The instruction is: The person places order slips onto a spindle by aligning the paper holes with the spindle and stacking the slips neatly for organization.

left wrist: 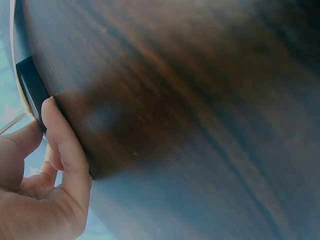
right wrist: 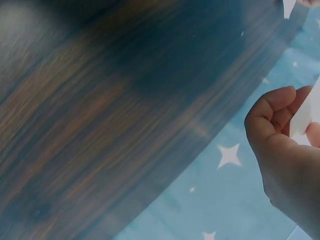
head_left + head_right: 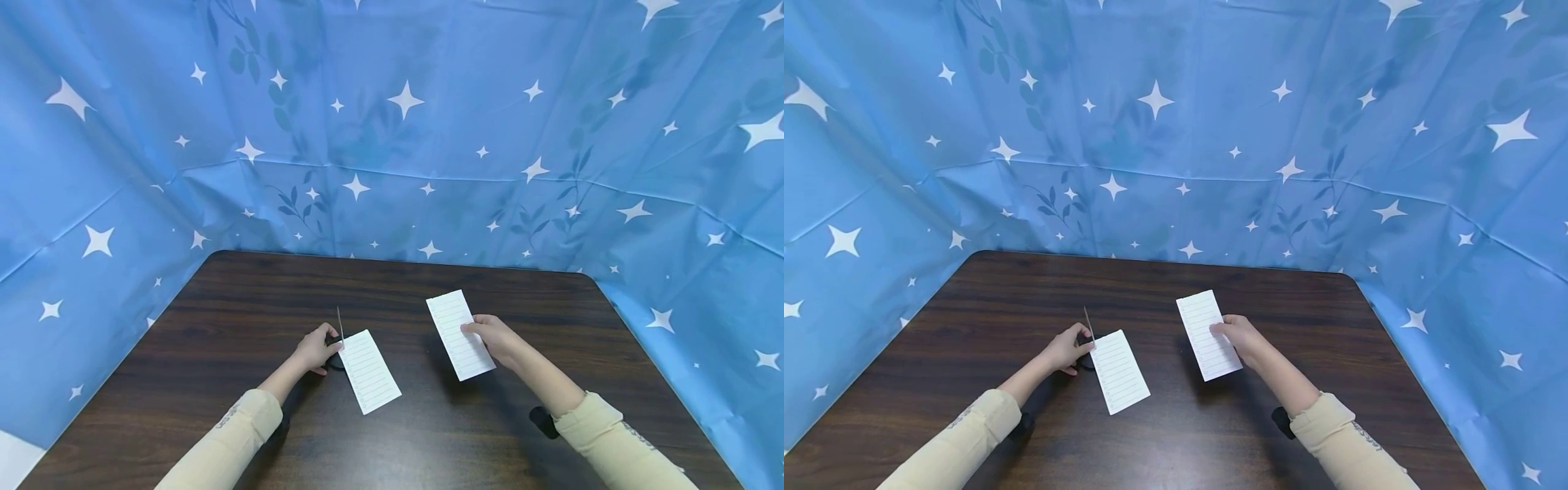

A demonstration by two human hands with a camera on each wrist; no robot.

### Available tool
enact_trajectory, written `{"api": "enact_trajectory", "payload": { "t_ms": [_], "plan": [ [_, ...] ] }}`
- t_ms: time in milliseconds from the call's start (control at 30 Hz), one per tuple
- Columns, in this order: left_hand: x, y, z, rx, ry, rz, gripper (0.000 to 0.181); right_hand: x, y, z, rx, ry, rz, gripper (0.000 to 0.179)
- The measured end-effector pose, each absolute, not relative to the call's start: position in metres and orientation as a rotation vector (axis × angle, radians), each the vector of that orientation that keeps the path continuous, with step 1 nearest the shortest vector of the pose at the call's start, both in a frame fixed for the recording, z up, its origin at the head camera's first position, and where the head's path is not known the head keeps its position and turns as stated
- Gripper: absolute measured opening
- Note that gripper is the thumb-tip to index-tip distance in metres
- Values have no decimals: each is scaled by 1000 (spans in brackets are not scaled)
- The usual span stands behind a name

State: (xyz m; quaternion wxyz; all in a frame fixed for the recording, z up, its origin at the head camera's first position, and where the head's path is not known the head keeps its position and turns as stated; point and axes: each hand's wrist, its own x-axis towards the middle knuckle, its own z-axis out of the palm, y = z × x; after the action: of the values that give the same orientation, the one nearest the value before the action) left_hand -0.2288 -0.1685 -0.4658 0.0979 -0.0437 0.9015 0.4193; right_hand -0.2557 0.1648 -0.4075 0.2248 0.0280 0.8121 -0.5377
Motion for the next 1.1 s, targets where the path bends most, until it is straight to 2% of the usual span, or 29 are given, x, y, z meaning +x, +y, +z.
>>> {"api": "enact_trajectory", "payload": {
  "t_ms": [267, 567, 1100],
  "plan": [
    [-238, -174, -475, -92, 2641, 1250, 24, -245, 137, -406, 112, 2159, -1537, 44],
    [-229, -168, -458, -155, 2606, 1244, 24, -238, 115, -403, 64, 2110, -1597, 40],
    [-227, -170, -461, -214, 2635, 1287, 27, -236, 84, -394, 11, 2125, -1598, 39]
  ]
}}
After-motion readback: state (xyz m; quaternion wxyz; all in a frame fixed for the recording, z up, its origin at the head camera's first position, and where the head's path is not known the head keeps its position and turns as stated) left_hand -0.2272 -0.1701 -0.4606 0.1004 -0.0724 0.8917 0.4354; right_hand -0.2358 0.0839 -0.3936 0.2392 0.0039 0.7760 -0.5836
